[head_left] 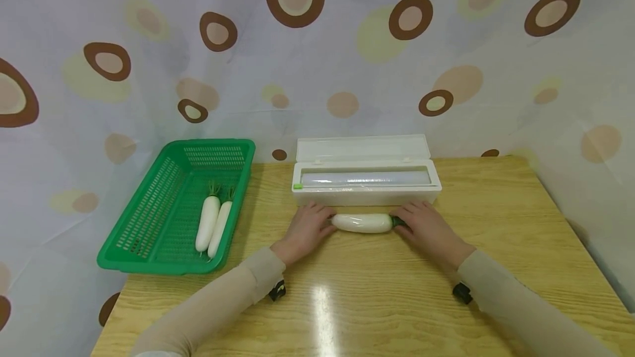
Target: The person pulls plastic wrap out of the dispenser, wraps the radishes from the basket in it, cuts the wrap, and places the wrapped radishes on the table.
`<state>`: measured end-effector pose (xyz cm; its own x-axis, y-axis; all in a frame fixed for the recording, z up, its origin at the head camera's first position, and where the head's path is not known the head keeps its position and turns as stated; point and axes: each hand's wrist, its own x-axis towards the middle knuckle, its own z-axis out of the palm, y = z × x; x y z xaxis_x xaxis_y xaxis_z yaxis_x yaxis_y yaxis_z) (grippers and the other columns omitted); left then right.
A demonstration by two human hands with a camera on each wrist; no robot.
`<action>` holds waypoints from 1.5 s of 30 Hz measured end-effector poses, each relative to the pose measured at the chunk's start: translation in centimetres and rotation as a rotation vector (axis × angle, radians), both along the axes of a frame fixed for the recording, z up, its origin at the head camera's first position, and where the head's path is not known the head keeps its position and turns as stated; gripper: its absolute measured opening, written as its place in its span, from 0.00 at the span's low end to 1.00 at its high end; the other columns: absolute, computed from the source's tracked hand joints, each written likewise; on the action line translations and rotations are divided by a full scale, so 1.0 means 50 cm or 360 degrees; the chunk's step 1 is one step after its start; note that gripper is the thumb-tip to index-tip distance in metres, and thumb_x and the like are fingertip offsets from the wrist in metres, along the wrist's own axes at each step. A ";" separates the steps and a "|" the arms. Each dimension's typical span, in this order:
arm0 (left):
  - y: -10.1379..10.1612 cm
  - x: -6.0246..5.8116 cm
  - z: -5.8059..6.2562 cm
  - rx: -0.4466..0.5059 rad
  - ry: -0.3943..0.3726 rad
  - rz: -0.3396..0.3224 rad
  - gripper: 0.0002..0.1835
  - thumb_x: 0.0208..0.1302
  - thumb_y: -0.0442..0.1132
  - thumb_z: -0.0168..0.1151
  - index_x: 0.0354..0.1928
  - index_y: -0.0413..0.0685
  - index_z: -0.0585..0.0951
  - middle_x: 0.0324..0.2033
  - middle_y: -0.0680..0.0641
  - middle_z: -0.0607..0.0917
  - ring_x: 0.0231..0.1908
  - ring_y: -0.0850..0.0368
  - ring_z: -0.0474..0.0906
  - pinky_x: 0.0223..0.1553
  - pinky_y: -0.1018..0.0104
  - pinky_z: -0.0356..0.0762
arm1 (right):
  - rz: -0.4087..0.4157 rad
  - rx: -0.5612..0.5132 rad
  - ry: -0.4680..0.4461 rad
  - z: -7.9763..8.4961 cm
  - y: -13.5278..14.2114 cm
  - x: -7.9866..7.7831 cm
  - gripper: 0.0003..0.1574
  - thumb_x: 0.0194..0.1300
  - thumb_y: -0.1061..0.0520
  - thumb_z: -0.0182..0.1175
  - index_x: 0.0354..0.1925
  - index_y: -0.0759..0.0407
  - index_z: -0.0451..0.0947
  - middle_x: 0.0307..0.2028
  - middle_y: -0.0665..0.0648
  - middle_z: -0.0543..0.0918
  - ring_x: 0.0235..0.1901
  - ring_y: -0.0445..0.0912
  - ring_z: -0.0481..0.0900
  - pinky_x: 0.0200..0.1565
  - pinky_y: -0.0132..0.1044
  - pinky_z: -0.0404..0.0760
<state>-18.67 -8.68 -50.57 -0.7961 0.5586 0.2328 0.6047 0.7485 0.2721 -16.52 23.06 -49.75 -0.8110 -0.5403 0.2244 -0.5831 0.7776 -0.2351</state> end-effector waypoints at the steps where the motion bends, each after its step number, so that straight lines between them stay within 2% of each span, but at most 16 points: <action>1: -0.001 0.000 -0.001 0.0000 0.0003 -0.0002 0.18 0.69 0.46 0.71 0.56 0.47 0.84 0.50 0.49 0.89 0.49 0.50 0.78 0.52 0.55 0.75 | 0.0003 0.0006 0.0005 0.000 0.000 0.000 0.20 0.69 0.58 0.70 0.56 0.63 0.82 0.50 0.60 0.86 0.54 0.58 0.78 0.62 0.58 0.72; 11: -0.013 0.009 0.000 0.0029 -0.0019 0.0008 0.18 0.70 0.47 0.70 0.56 0.47 0.85 0.50 0.47 0.88 0.52 0.48 0.78 0.54 0.52 0.75 | 0.0037 -0.0011 0.0078 0.000 0.009 0.003 0.24 0.66 0.55 0.73 0.56 0.63 0.81 0.50 0.60 0.83 0.55 0.59 0.78 0.58 0.61 0.75; 17: -0.025 0.008 0.008 0.0151 -0.0069 0.0085 0.18 0.72 0.50 0.67 0.55 0.45 0.86 0.48 0.46 0.87 0.51 0.48 0.80 0.57 0.51 0.77 | 0.0120 -0.0125 0.0241 0.022 0.010 -0.007 0.25 0.61 0.56 0.76 0.53 0.65 0.81 0.46 0.60 0.84 0.46 0.58 0.83 0.48 0.58 0.80; 21: -0.039 0.007 0.015 0.0322 -0.0116 0.0175 0.17 0.72 0.48 0.68 0.53 0.43 0.86 0.48 0.45 0.87 0.53 0.47 0.80 0.58 0.52 0.77 | 0.0176 -0.0155 0.0313 0.053 0.000 -0.021 0.20 0.61 0.61 0.75 0.51 0.65 0.82 0.44 0.61 0.85 0.44 0.57 0.83 0.48 0.57 0.80; 29: -0.064 0.000 0.025 0.0887 -0.0272 0.0373 0.15 0.70 0.42 0.71 0.52 0.42 0.85 0.46 0.44 0.85 0.48 0.48 0.78 0.52 0.54 0.78 | 0.0222 -0.0158 0.0210 0.111 -0.058 -0.043 0.10 0.70 0.59 0.68 0.49 0.61 0.84 0.44 0.58 0.86 0.46 0.55 0.82 0.51 0.56 0.78; 33: -0.075 -0.012 0.019 0.1100 -0.0260 0.0491 0.14 0.66 0.41 0.75 0.48 0.42 0.85 0.42 0.44 0.84 0.43 0.49 0.76 0.47 0.59 0.75 | 0.0260 -0.0168 0.0162 0.126 -0.103 -0.061 0.09 0.73 0.58 0.66 0.48 0.61 0.85 0.44 0.57 0.87 0.47 0.55 0.82 0.52 0.54 0.79; 37: -0.085 -0.026 0.011 0.1297 -0.0227 0.0604 0.18 0.61 0.40 0.79 0.45 0.39 0.81 0.40 0.39 0.81 0.41 0.45 0.74 0.44 0.63 0.71 | 0.0310 -0.0204 0.0151 0.129 -0.150 -0.086 0.09 0.72 0.58 0.67 0.47 0.62 0.85 0.42 0.57 0.87 0.45 0.54 0.83 0.53 0.54 0.79; 41: -0.090 -0.046 0.002 0.1390 -0.0293 0.0665 0.28 0.60 0.41 0.80 0.56 0.37 0.77 0.46 0.38 0.77 0.43 0.43 0.71 0.44 0.62 0.69 | 0.0349 -0.0246 0.0128 0.133 -0.194 -0.111 0.09 0.71 0.57 0.68 0.46 0.62 0.85 0.40 0.56 0.87 0.42 0.53 0.83 0.49 0.51 0.81; 45: -0.090 -0.063 0.002 0.1373 -0.0411 0.0647 0.35 0.61 0.42 0.78 0.69 0.44 0.76 0.54 0.38 0.74 0.45 0.47 0.68 0.44 0.61 0.66 | 0.0330 -0.0243 0.0032 0.138 -0.238 -0.130 0.11 0.73 0.56 0.67 0.48 0.62 0.85 0.40 0.56 0.87 0.42 0.53 0.83 0.48 0.50 0.81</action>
<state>-21.81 -13.19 -50.49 -0.9734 -0.0481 0.2239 0.1910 0.3689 0.9096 -23.03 11.18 -42.87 -0.6809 -0.6533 0.3311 -0.7322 0.5972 -0.3275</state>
